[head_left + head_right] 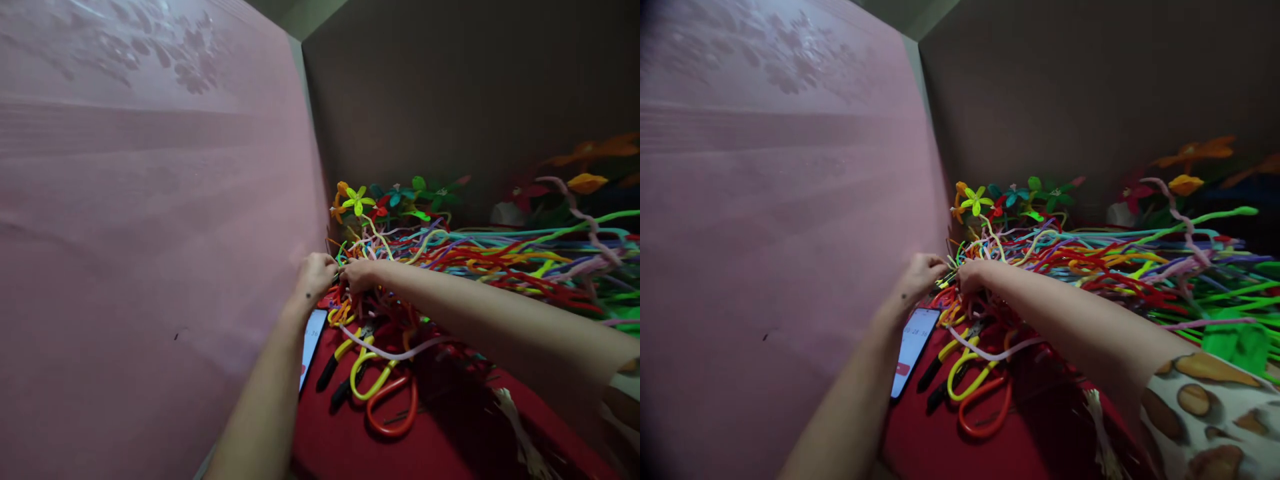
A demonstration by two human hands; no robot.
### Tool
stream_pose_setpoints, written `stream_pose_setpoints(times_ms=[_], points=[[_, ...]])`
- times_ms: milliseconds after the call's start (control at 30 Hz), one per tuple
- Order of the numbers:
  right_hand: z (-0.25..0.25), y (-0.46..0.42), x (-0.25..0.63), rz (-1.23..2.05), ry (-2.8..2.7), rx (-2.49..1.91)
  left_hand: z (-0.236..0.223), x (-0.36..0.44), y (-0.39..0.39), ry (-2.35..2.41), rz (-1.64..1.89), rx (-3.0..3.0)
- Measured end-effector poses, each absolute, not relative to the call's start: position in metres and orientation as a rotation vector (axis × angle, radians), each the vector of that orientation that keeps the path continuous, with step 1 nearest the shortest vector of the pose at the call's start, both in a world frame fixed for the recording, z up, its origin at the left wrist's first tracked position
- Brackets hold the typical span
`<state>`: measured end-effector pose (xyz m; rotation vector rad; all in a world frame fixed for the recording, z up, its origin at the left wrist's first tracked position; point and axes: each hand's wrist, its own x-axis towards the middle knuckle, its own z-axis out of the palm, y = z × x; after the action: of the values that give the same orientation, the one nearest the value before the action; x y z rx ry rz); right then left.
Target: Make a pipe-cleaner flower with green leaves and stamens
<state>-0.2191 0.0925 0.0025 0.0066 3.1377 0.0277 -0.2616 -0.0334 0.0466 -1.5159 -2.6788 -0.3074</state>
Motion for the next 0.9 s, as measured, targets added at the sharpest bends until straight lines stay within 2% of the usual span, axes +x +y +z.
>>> stream_pose_setpoints(times_ms=[167,400,533,667,800,900], points=[[-0.001,0.095,-0.206,0.119,3.165,0.014,0.018,-0.309,-0.013,-2.802,-0.147,-1.338],[0.006,0.111,-0.192,0.116,3.361,-0.137,-0.011,-0.313,-0.005,-2.825,0.031,-1.252],[0.023,0.124,-0.184,0.109,3.541,0.017,-0.015,-0.311,-0.003,-2.829,0.041,-1.199],[0.035,0.138,-0.177,-0.293,3.747,0.09,-0.014,-0.306,0.0,-2.819,-0.011,-1.198],[0.041,0.147,-0.17,-1.061,3.673,-0.056,-0.012,-0.301,0.006,-2.781,-0.14,-1.253],[0.046,0.147,-0.166,-1.484,3.576,-0.055,-0.015,-0.299,0.015,-2.786,-0.256,-1.363]])
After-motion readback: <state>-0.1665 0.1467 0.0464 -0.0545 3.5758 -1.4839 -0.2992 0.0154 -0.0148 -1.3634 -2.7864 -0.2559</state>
